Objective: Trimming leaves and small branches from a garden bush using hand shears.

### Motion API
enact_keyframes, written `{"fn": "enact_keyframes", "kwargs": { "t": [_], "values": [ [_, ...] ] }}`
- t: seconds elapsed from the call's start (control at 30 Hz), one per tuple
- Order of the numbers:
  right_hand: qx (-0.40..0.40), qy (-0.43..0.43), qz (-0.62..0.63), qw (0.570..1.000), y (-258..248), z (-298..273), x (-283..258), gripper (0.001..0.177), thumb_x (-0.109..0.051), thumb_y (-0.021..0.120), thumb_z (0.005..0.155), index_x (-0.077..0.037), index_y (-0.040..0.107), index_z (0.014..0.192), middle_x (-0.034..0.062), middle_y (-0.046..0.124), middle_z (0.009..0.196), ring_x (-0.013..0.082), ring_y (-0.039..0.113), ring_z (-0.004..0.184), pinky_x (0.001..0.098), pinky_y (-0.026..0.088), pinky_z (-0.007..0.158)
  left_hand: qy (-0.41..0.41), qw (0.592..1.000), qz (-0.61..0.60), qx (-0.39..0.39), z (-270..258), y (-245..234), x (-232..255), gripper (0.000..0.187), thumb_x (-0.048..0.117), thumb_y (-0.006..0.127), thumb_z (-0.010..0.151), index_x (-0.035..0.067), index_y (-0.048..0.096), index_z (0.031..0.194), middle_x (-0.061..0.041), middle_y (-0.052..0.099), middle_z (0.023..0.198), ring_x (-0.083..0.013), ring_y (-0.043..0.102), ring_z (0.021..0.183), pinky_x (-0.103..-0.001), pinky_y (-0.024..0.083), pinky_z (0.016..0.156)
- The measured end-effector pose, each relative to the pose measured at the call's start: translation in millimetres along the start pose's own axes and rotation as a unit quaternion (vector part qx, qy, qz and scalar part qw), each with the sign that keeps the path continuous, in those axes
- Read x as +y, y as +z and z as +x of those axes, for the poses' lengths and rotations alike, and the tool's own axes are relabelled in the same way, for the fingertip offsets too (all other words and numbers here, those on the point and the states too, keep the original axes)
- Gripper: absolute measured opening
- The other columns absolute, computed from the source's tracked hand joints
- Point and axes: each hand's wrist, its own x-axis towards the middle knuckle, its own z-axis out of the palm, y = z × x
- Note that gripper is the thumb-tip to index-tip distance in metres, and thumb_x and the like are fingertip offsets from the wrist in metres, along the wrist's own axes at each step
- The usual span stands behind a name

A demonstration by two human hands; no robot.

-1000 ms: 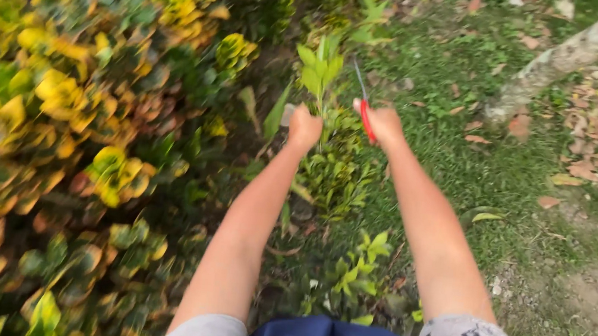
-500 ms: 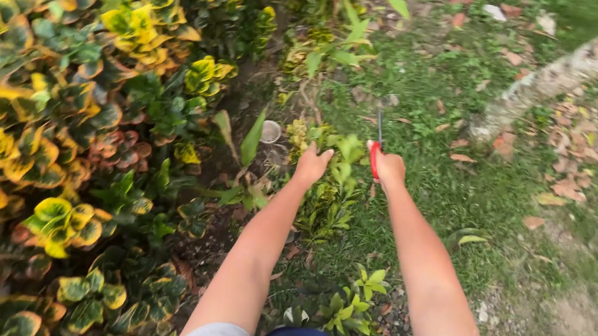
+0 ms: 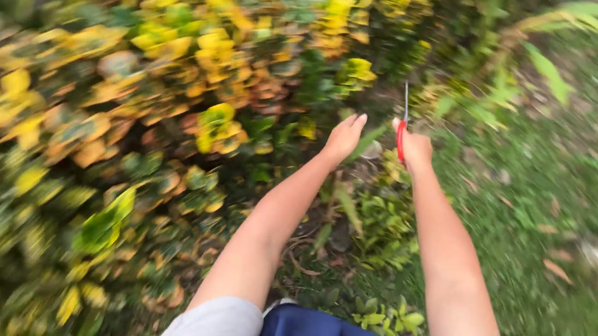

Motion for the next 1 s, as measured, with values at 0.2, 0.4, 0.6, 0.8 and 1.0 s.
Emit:
{"fn": "enact_keyframes", "kwargs": {
  "t": [0.2,0.4,0.6,0.8,1.0],
  "values": [
    [-0.08,-0.122,0.036,0.989,87,-48,-97,0.074,-0.07,0.075,0.083,-0.004,0.057,0.057,0.0058,0.056,0.052,0.0186,0.057,0.042,0.0343,0.049,0.044,0.046,0.99,-0.016,0.133,-45,-159,29,0.073,0.058,0.044,0.1,0.001,0.054,0.145,-0.023,0.056,0.148,-0.0374,0.049,0.14,-0.041,0.036,0.115],
    [-0.179,-0.233,0.074,0.953,169,-144,-199,0.065,-0.063,0.079,0.086,-0.008,0.055,0.06,0.0026,0.054,0.054,0.0158,0.052,0.042,0.0331,0.045,0.041,0.069,0.964,-0.013,0.256,-92,-318,18,0.072,0.057,0.046,0.1,0.0,0.056,0.143,-0.023,0.059,0.145,-0.038,0.053,0.137,-0.041,0.04,0.113],
    [-0.179,-0.371,-0.042,0.91,249,-247,-280,0.07,-0.071,0.075,0.087,-0.006,0.064,0.062,0.0036,0.057,0.056,0.0152,0.056,0.055,0.0341,0.045,0.057,0.089,0.925,0.01,0.37,-184,-466,21,0.069,0.055,0.047,0.1,0.0,0.058,0.141,-0.022,0.064,0.141,-0.0369,0.058,0.135,-0.04,0.043,0.112],
    [-0.249,-0.436,-0.071,0.862,324,-366,-339,0.072,-0.073,0.072,0.086,-0.006,0.064,0.063,0.0066,0.057,0.056,0.0203,0.058,0.057,0.0362,0.046,0.061,0.061,0.886,0.031,0.459,-284,-585,10,0.069,0.054,0.049,0.099,0.002,0.057,0.142,-0.021,0.064,0.14,-0.0358,0.059,0.133,-0.039,0.044,0.11],
    [-0.293,-0.514,-0.054,0.804,392,-468,-358,0.069,-0.074,0.073,0.085,-0.008,0.07,0.067,0.0077,0.06,0.057,0.0208,0.06,0.056,0.0368,0.048,0.062,0.087,0.839,0.037,0.535,-386,-654,-6,0.068,0.053,0.052,0.1,0.0,0.055,0.143,-0.022,0.065,0.14,-0.033,0.062,0.132,-0.038,0.045,0.109]
  ]
}}
